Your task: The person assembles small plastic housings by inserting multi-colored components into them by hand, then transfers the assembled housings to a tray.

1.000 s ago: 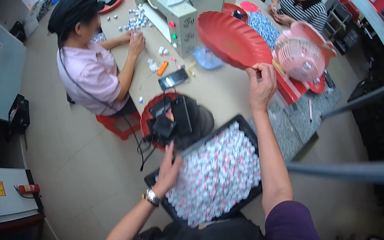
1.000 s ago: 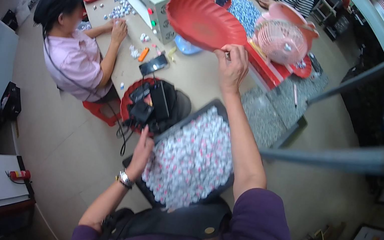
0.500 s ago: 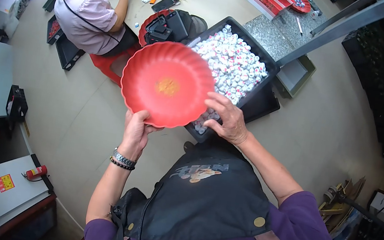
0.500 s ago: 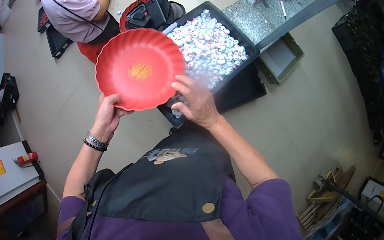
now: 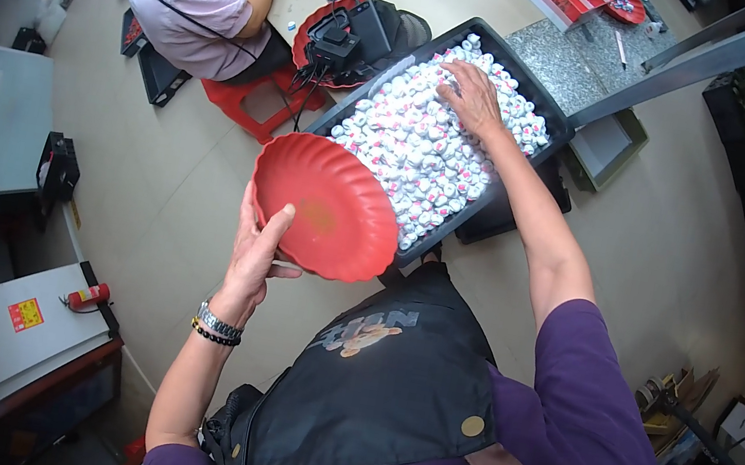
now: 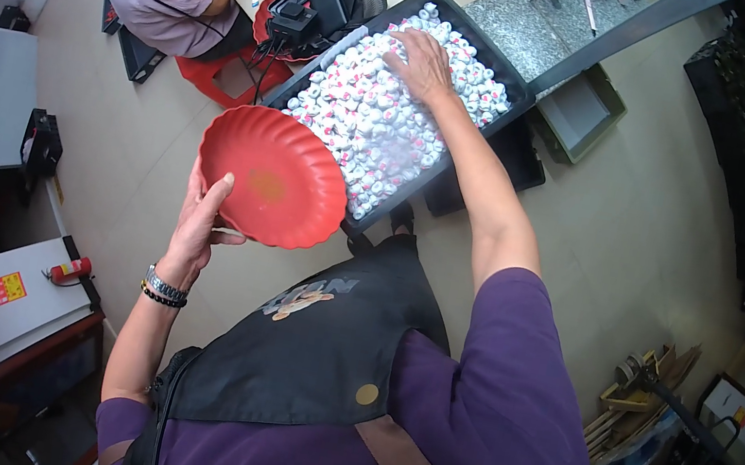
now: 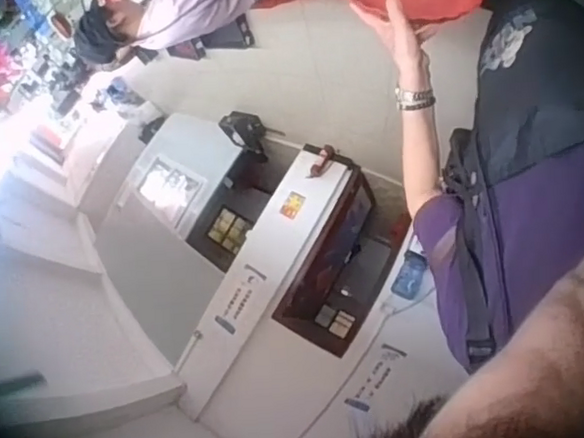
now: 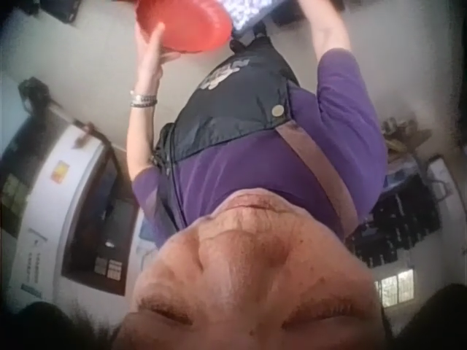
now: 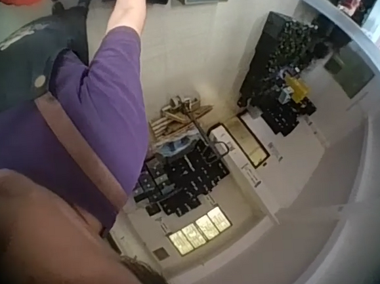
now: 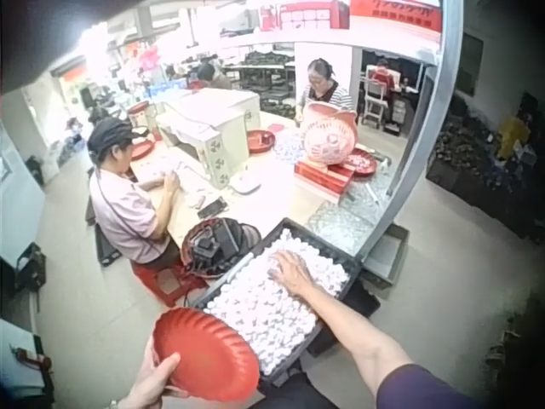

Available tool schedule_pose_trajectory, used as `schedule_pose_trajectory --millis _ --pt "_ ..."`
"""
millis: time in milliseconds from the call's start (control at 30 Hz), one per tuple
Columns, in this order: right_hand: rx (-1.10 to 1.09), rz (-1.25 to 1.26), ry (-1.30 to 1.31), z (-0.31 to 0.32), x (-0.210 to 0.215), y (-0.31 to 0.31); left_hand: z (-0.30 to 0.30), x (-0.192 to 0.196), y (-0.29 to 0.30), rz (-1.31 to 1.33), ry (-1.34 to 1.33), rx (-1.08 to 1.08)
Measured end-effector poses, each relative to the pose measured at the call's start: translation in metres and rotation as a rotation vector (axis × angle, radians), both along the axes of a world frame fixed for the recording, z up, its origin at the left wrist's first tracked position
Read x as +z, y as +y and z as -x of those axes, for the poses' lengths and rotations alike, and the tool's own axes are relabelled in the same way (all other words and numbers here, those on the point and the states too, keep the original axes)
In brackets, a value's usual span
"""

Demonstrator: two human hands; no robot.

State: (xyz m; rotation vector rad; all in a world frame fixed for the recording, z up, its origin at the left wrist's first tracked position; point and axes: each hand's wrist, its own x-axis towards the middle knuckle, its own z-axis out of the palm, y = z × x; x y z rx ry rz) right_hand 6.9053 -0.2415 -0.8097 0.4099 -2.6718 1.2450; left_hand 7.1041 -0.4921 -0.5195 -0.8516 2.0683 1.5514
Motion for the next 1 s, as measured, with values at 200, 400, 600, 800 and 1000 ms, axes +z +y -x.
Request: schedule_pose_trajectory --millis 200,400,600,800,1000 --pt "0.137 -0.106 -0.207 0.014 -0.014 -0.012 0.042 -0.011 0.022 0.094 -0.058 -0.030" --pt "0.092 -0.095 -0.185 0.011 -0.013 -0.017 0.073 -0.007 0.041 0.046 -0.085 -0.073" --pt "0.072 -0.080 -0.191 0.000 0.000 -0.014 0.081 -0.005 0.058 0.031 -0.027 -0.092" --pt "0.024 -0.097 -0.183 -0.016 0.005 -0.011 0.068 -0.002 0.064 0.046 -0.061 -0.093" --pt "-0.063 -0.084 -0.097 -0.028 0.006 -0.016 0.059 -0.001 0.068 0.032 -0.043 -0.062"
